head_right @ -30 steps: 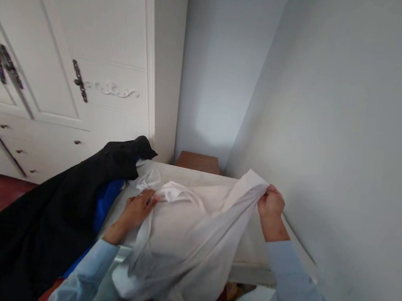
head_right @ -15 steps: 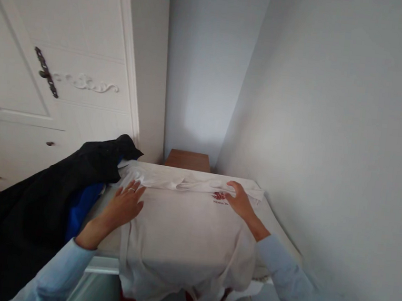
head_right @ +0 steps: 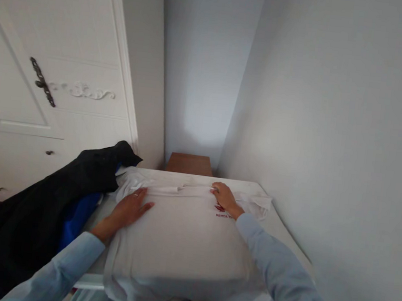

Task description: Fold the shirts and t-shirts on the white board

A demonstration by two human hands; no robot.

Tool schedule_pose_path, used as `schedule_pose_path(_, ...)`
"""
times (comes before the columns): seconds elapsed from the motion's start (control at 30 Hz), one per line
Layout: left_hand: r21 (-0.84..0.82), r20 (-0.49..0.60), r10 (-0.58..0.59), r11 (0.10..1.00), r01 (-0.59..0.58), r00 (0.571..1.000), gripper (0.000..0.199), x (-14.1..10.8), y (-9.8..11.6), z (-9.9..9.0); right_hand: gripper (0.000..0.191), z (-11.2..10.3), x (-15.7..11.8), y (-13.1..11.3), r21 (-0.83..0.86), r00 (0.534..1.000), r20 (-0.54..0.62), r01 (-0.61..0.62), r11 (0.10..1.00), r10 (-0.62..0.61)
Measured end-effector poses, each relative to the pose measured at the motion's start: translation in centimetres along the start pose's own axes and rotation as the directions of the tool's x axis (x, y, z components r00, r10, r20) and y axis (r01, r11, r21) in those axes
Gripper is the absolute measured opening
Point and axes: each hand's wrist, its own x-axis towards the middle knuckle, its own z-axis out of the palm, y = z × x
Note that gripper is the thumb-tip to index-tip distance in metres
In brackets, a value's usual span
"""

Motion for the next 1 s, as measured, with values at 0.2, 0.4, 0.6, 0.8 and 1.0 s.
schedule_pose_path(0.2,0.113,-0.051,-0.214,0.969,0.218,0.976,0.050,2.0,0.1,-2.2,0.027,-0.2,0.7,1.6,0.008,0.993,-0.049,-0.110,0.994,0.110)
schedule_pose_path(0.4,0.014,0.027,-0.086,0.996,0.086,0.996,0.044,4.2,-3.4,-1.2,0.054,-1.8,0.6,4.4,0.101,0.988,0.089,-0.134,0.986,0.125)
schedule_pose_path(0.6,0.017,0.099,-0.033,0.999,0.032,0.995,0.040,5.2,-5.5,-2.2,0.038,-5.3,-1.9,8.4,0.083,0.973,0.193,-0.145,0.986,0.127)
schedule_pose_path(0.8,0.025,0.189,-0.032,0.999,0.028,0.981,0.026,6.7,-5.3,-3.9,0.023,-6.3,-4.5,9.5,0.111,0.985,0.138,-0.117,0.987,0.102)
schedule_pose_path(1.0,0.000,-0.026,-0.066,0.998,0.066,0.997,0.025,6.3,-5.7,-8.1,0.021,-6.8,-4.9,9.2,0.083,0.956,-0.134,-0.253,0.964,0.262)
